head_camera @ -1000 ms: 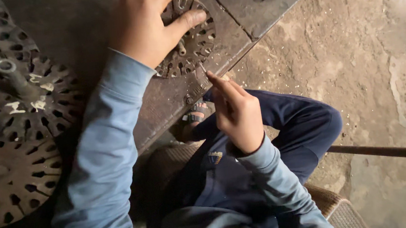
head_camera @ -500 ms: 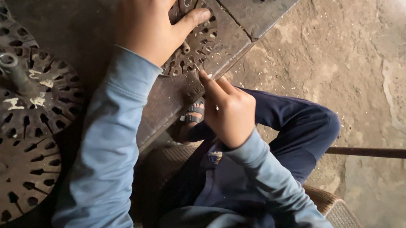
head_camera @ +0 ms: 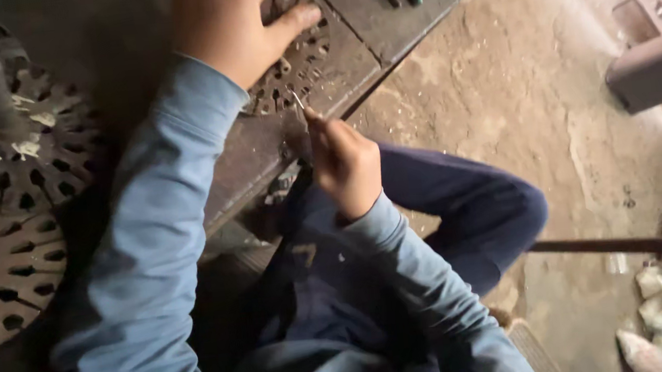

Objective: The person uses a small metal tool to scrape and clean the surface of a circular metal part with multiple holes. They repeatedly scrape the edges and inner sections of the part, removing small metal shavings that fall onto the workbench.

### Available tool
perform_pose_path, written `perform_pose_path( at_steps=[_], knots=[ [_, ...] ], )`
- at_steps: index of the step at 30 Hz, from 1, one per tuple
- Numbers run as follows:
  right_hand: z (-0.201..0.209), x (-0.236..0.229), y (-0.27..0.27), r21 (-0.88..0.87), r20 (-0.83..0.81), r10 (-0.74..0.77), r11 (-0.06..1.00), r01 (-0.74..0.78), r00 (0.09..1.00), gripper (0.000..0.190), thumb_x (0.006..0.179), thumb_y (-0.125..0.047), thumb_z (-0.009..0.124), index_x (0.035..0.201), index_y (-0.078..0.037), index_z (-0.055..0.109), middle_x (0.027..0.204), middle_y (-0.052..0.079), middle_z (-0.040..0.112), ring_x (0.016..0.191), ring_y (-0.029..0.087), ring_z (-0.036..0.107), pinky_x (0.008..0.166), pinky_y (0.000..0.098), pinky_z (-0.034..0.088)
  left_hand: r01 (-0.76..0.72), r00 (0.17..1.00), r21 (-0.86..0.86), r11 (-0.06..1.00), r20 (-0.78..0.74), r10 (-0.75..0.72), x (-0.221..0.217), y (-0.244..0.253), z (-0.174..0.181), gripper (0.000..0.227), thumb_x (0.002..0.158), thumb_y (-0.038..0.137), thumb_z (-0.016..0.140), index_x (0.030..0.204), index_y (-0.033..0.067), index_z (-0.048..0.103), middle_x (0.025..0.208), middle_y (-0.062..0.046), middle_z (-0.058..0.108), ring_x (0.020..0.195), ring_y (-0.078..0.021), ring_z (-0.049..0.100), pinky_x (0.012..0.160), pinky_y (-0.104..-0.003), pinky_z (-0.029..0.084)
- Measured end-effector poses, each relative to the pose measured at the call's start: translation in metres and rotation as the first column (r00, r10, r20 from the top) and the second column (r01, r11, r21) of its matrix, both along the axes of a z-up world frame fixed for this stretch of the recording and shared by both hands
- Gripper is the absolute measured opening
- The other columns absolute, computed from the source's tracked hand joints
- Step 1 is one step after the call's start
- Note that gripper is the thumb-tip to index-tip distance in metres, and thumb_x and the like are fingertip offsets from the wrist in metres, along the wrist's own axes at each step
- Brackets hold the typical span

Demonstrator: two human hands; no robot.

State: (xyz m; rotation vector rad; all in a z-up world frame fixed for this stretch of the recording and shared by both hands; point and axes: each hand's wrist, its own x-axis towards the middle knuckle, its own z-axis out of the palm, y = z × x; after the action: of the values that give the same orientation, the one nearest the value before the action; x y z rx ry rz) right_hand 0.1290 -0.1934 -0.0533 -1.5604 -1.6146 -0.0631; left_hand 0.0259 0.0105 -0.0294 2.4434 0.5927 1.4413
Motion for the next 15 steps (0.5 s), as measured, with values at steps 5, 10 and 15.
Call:
perform_pose_path(
  at_steps=[5, 10, 15],
  knots=[
    [0.038, -0.025, -0.007, -0.170, 0.282, -0.083, 0.976, 0.135, 0.956, 0.041, 0.086, 0.003, 0.065, 0.126, -0.003, 0.070, 0.088, 0.018, 0.067, 0.073, 0.037, 0.068, 0.065, 0.0434, 0.054, -0.013, 0.999, 0.008, 1.000, 0.051, 0.013, 0.004, -0.003, -0.001, 0.038, 0.089, 0.039, 0.089, 0.111, 0.0112, 0.075, 0.097, -0.010, 0.074, 0.083, -0.0325, 0.070, 0.070, -0.045, 0.053],
    [0.056, -0.023, -0.006, -0.206, 0.261, -0.119, 0.963, 0.175, 0.958, 0.035, 0.089, 0.001, 0.061, 0.123, -0.004, 0.069, 0.101, 0.019, 0.071, 0.082, 0.039, 0.070, 0.069, 0.0430, 0.056, 0.005, 0.998, -0.058, 0.998, 0.068, -0.001, -0.002, -0.006, 0.007, 0.034, 0.090, 0.039, 0.090, 0.105, 0.0128, 0.073, 0.093, -0.009, 0.074, 0.082, -0.0324, 0.071, 0.068, -0.045, 0.054],
    [0.056, 0.001, 0.000, -0.239, 0.056, -0.078, 0.967, 0.089, 0.995, 0.028, 0.096, 0.003, 0.058, 0.121, -0.004, 0.070, 0.087, 0.017, 0.067, 0.069, 0.029, 0.069, 0.062, 0.0334, 0.053, -0.079, 0.997, -0.105, 0.991, -0.006, 0.079, 0.002, -0.013, 0.021, 0.034, 0.085, 0.037, 0.088, 0.104, 0.0133, 0.072, 0.090, -0.009, 0.074, 0.076, -0.0332, 0.071, 0.062, -0.046, 0.054]
  ],
)
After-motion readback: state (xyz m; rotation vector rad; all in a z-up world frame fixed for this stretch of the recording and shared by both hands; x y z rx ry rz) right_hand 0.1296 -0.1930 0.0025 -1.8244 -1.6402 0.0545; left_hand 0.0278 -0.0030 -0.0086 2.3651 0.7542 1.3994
